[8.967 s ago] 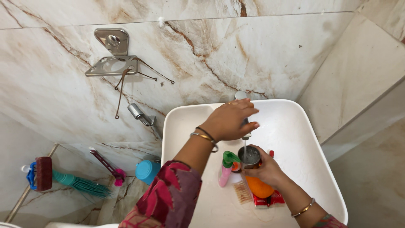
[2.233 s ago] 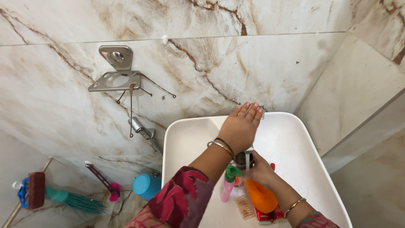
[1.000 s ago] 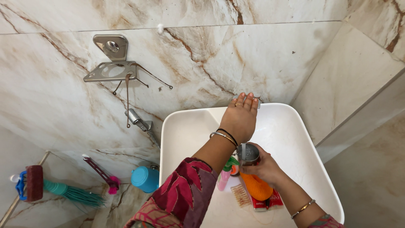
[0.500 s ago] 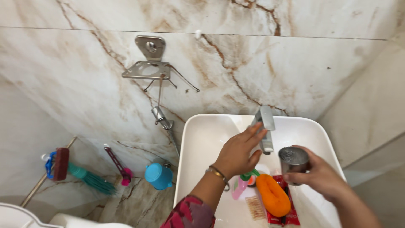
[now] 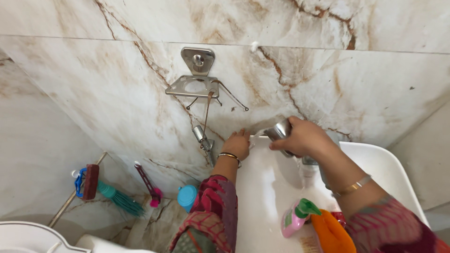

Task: The person fills a metal cup with water from a sink faucet and places it on a wall-mounted holder. They then pick up a toothbrush and toothpaste, placing them into the holder as well. Finally, the person applies liquid soap from a bottle to their hands and washes them under the running water.

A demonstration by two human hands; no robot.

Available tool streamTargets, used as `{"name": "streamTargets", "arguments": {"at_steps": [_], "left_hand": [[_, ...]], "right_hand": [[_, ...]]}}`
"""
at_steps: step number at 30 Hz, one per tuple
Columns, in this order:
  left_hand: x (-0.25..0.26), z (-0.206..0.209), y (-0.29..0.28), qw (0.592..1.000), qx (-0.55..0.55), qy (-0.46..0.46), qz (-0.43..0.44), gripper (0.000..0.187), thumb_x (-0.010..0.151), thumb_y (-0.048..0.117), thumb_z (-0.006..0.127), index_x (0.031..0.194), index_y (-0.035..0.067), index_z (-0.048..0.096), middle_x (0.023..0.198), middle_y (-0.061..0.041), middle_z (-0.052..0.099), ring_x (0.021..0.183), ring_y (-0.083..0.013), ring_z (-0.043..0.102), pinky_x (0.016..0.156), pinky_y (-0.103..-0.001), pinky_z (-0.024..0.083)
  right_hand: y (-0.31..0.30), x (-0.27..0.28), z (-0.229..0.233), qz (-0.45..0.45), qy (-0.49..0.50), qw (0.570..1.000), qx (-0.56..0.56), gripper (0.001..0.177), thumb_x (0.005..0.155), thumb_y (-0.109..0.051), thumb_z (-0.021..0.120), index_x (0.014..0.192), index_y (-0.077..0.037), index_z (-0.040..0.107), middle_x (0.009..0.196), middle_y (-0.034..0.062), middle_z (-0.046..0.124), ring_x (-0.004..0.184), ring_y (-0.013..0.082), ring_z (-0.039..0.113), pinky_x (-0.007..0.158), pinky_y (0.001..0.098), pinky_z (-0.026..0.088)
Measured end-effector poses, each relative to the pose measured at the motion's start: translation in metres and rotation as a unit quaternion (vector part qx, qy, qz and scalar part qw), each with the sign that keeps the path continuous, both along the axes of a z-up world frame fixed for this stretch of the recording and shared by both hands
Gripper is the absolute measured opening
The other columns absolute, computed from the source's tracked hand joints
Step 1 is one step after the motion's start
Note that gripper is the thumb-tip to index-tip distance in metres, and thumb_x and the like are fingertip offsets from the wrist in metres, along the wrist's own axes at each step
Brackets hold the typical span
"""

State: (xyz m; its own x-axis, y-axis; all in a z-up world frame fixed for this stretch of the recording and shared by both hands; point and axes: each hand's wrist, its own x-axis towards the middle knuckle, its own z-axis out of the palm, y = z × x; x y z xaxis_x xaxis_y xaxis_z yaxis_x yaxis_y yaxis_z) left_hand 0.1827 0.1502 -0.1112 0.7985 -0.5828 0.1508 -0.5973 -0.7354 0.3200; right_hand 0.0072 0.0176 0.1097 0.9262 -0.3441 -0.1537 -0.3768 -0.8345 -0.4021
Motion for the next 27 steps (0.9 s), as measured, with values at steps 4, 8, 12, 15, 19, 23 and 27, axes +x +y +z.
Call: {"name": "streamTargets", "arguments": {"at_steps": [4, 8, 12, 15, 19, 23, 27], "left_hand": [[-0.001, -0.009, 0.013, 0.999, -0.047, -0.014, -0.010, 0.051, 0.093, 0.006, 0.052, 0.143, 0.011, 0.054, 0.150, -0.013, 0.052, 0.132, -0.0346, 0.054, 0.108, -0.044, 0.045], [-0.027, 0.003, 0.034, 0.996, -0.077, 0.004, 0.043, 0.049, 0.094, 0.003, 0.046, 0.142, 0.010, 0.056, 0.141, -0.013, 0.059, 0.120, -0.0350, 0.061, 0.099, -0.045, 0.051], [-0.031, -0.001, 0.034, 0.994, 0.000, 0.015, 0.107, 0.039, 0.103, 0.010, 0.043, 0.140, 0.007, 0.058, 0.131, -0.015, 0.065, 0.113, -0.0335, 0.067, 0.095, -0.044, 0.056], [-0.024, -0.025, 0.023, 0.984, 0.010, -0.159, 0.074, 0.037, 0.100, 0.012, 0.045, 0.132, 0.002, 0.061, 0.140, -0.014, 0.062, 0.128, -0.0321, 0.059, 0.098, -0.044, 0.054], [-0.027, -0.053, 0.009, 0.966, 0.078, -0.246, 0.010, 0.047, 0.097, 0.017, 0.042, 0.140, 0.004, 0.054, 0.158, -0.012, 0.042, 0.146, -0.0308, 0.037, 0.113, -0.044, 0.036], [-0.034, -0.054, 0.023, 0.963, 0.149, -0.222, -0.014, 0.053, 0.099, 0.022, 0.039, 0.148, 0.005, 0.047, 0.168, -0.009, 0.025, 0.155, -0.0252, 0.020, 0.122, -0.043, 0.018], [-0.061, -0.036, 0.042, 0.951, 0.240, -0.188, -0.058, 0.060, 0.095, 0.031, 0.044, 0.149, 0.006, 0.044, 0.165, -0.008, 0.026, 0.152, -0.0233, 0.019, 0.121, -0.046, 0.009]], "right_hand": [[-0.008, 0.022, -0.021, -0.039, -0.002, 0.999, 0.038, 0.067, 0.069, -0.043, 0.090, 0.116, -0.004, 0.062, 0.084, 0.0130, 0.077, 0.067, 0.0216, 0.073, 0.065, 0.0337, 0.057], [-0.027, 0.013, -0.047, -0.070, -0.108, 0.964, 0.234, 0.065, 0.065, -0.032, 0.091, 0.115, -0.002, 0.061, 0.090, 0.0144, 0.073, 0.066, 0.0204, 0.070, 0.057, 0.0379, 0.059], [-0.030, 0.009, -0.055, -0.057, -0.071, 0.982, 0.166, 0.066, 0.062, -0.033, 0.091, 0.116, -0.005, 0.064, 0.094, 0.0160, 0.076, 0.071, 0.0239, 0.072, 0.063, 0.0378, 0.058], [-0.023, 0.023, -0.058, -0.013, -0.020, 1.000, -0.012, 0.078, 0.061, -0.042, 0.093, 0.123, -0.007, 0.062, 0.101, 0.0161, 0.075, 0.088, 0.0302, 0.072, 0.078, 0.0397, 0.057], [-0.009, 0.043, -0.062, 0.032, 0.033, 0.991, -0.129, 0.077, 0.059, -0.048, 0.090, 0.121, -0.011, 0.065, 0.110, 0.0122, 0.074, 0.105, 0.0322, 0.070, 0.092, 0.0414, 0.056], [-0.003, 0.032, -0.059, 0.012, -0.038, 0.999, -0.022, 0.075, 0.061, -0.042, 0.093, 0.120, -0.007, 0.062, 0.099, 0.0148, 0.074, 0.092, 0.0305, 0.071, 0.078, 0.0402, 0.056], [0.000, 0.000, -0.054, -0.016, -0.083, 0.968, 0.235, 0.062, 0.063, -0.032, 0.090, 0.112, -0.005, 0.064, 0.091, 0.0108, 0.074, 0.078, 0.0200, 0.072, 0.059, 0.0342, 0.059]]}}
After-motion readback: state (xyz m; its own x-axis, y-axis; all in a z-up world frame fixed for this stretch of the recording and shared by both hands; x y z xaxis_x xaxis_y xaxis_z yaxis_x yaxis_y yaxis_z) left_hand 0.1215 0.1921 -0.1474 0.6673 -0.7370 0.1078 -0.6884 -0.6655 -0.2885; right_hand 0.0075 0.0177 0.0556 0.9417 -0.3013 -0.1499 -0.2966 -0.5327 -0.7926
